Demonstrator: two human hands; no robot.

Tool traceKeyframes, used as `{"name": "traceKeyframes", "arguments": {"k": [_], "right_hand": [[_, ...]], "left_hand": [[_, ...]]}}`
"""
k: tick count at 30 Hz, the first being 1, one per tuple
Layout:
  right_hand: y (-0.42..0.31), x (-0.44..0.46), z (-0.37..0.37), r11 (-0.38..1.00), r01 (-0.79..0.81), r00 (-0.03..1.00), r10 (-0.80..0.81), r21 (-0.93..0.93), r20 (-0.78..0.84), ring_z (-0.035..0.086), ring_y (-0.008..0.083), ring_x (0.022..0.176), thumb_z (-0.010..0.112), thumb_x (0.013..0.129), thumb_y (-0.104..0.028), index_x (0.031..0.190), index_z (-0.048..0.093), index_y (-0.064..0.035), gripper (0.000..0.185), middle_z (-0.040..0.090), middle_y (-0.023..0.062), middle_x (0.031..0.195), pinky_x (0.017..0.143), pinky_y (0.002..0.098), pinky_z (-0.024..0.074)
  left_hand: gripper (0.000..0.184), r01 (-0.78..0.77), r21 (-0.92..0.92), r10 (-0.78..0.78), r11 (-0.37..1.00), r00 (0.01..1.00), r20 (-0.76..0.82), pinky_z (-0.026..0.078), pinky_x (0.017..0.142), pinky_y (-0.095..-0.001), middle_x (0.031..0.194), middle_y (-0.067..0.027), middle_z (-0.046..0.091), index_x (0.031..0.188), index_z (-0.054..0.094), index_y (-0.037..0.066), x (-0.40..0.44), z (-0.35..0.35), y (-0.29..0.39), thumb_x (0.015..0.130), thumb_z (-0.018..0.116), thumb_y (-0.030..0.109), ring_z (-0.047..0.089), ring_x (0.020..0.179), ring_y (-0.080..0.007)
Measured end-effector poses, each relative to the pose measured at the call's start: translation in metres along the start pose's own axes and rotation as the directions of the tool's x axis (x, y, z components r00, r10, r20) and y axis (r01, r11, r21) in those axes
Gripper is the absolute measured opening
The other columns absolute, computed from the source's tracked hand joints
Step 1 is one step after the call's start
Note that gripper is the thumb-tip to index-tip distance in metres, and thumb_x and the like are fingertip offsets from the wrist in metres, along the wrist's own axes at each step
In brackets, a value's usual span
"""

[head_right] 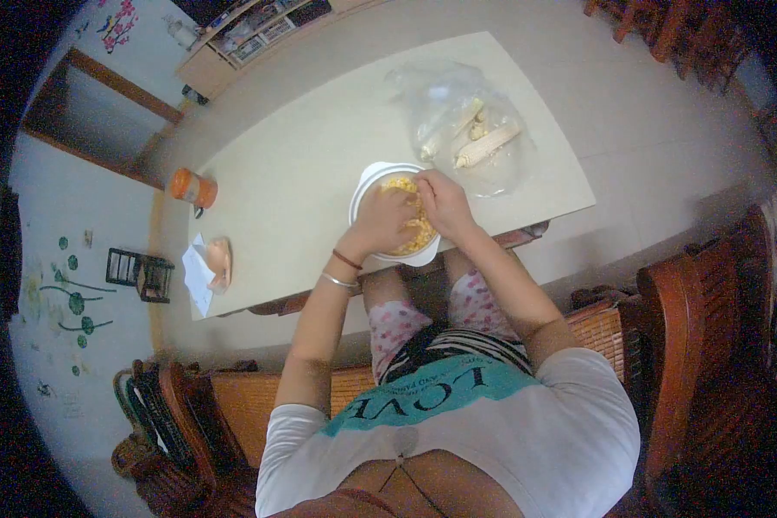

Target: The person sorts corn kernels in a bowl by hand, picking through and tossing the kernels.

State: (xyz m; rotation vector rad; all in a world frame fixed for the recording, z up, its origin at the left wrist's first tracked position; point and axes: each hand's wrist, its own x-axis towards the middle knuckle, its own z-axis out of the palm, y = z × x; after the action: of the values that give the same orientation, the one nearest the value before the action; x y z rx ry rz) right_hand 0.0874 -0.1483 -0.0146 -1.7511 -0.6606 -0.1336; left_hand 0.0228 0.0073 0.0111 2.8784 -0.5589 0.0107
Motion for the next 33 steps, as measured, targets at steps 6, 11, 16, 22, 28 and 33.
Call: {"name": "traceKeyframes", "arguments": {"k": [6, 11, 16, 22, 28, 33], "right_hand": [[0.002, -0.002, 0.0, 1.0, 0.018, 1.0, -0.017, 0.024, -0.017, 0.061, 0.0334, 0.078, 0.049, 0.089, -0.011, 0.094, 0.059, 0.0005, 0.016, 0.061, 0.0187, 0.085, 0.07, 0.0373, 0.0478], [0.012, -0.003, 0.005, 0.998, -0.007, 0.999, 0.009, 0.068, -0.037, 0.061, 0.0314, 0.077, 0.049, 0.088, -0.009, 0.092, 0.059, 0.0005, 0.014, 0.06, 0.0179, 0.082, 0.069, 0.0362, 0.0479], [0.018, -0.004, 0.008, 0.995, 0.02, 0.998, -0.014, 0.093, -0.063, 0.061, 0.0295, 0.074, 0.05, 0.087, -0.007, 0.092, 0.059, 0.0002, 0.013, 0.06, 0.0167, 0.08, 0.068, 0.0359, 0.0482], [0.012, -0.004, 0.007, 0.998, 0.051, 0.997, -0.049, 0.037, -0.06, 0.061, 0.0306, 0.073, 0.05, 0.086, -0.006, 0.092, 0.058, 0.0002, 0.011, 0.06, 0.0164, 0.08, 0.067, 0.0362, 0.0483], [0.002, -0.001, 0.004, 0.997, 0.062, 0.998, -0.063, -0.046, -0.007, 0.06, 0.033, 0.075, 0.053, 0.084, -0.007, 0.091, 0.058, -0.0005, 0.011, 0.06, 0.0176, 0.083, 0.068, 0.0381, 0.0487], [-0.004, 0.007, 0.007, 0.958, 0.109, 0.982, -0.061, -0.267, 0.181, 0.061, 0.0346, 0.076, 0.055, 0.08, -0.012, 0.087, 0.06, -0.0046, 0.011, 0.062, 0.0163, 0.08, 0.066, 0.0425, 0.0486]], "left_hand": [[0.017, 0.033, 0.081, -0.025, 0.996, 0.996, -0.091, 0.038, 0.09, -0.0436, 0.095, -0.0106, 0.058, 0.08, 0.063, 0.006, -0.025, -0.006, -0.02, 0.072, 0.061, 0.02, 0.052, 0.098, -0.0281], [0.01, 0.022, 0.06, -0.009, 0.998, 0.976, -0.218, 0.042, 0.084, -0.0405, 0.087, -0.0115, 0.058, 0.074, 0.06, 0.004, -0.03, -0.003, -0.022, 0.069, 0.06, 0.013, 0.053, 0.09, -0.0289], [0.007, 0.071, 0.027, -0.061, 0.997, 0.962, -0.268, 0.043, 0.083, -0.04, 0.082, -0.0119, 0.058, 0.073, 0.06, 0.003, -0.026, 0.0, -0.02, 0.069, 0.061, 0.008, 0.055, 0.087, -0.0288], [0.009, 0.157, -0.163, -0.203, 0.974, 0.924, -0.325, 0.044, 0.076, -0.0415, 0.081, -0.0138, 0.06, 0.077, 0.06, 0.002, -0.022, 0.005, -0.015, 0.073, 0.065, 0.01, 0.057, 0.083, -0.0312], [0.012, 0.179, -0.332, -0.321, 0.926, 0.836, -0.445, 0.046, 0.066, -0.04, 0.079, -0.0136, 0.061, 0.082, 0.063, 0.003, -0.022, 0.007, -0.003, 0.075, 0.067, 0.012, 0.059, 0.074, -0.0321], [0.014, 0.205, -0.385, -0.377, 0.9, 0.809, -0.451, 0.048, 0.065, -0.0387, 0.081, -0.0144, 0.063, 0.085, 0.063, 0.004, -0.024, 0.009, -0.004, 0.079, 0.065, 0.017, 0.062, 0.074, -0.0316]]}}
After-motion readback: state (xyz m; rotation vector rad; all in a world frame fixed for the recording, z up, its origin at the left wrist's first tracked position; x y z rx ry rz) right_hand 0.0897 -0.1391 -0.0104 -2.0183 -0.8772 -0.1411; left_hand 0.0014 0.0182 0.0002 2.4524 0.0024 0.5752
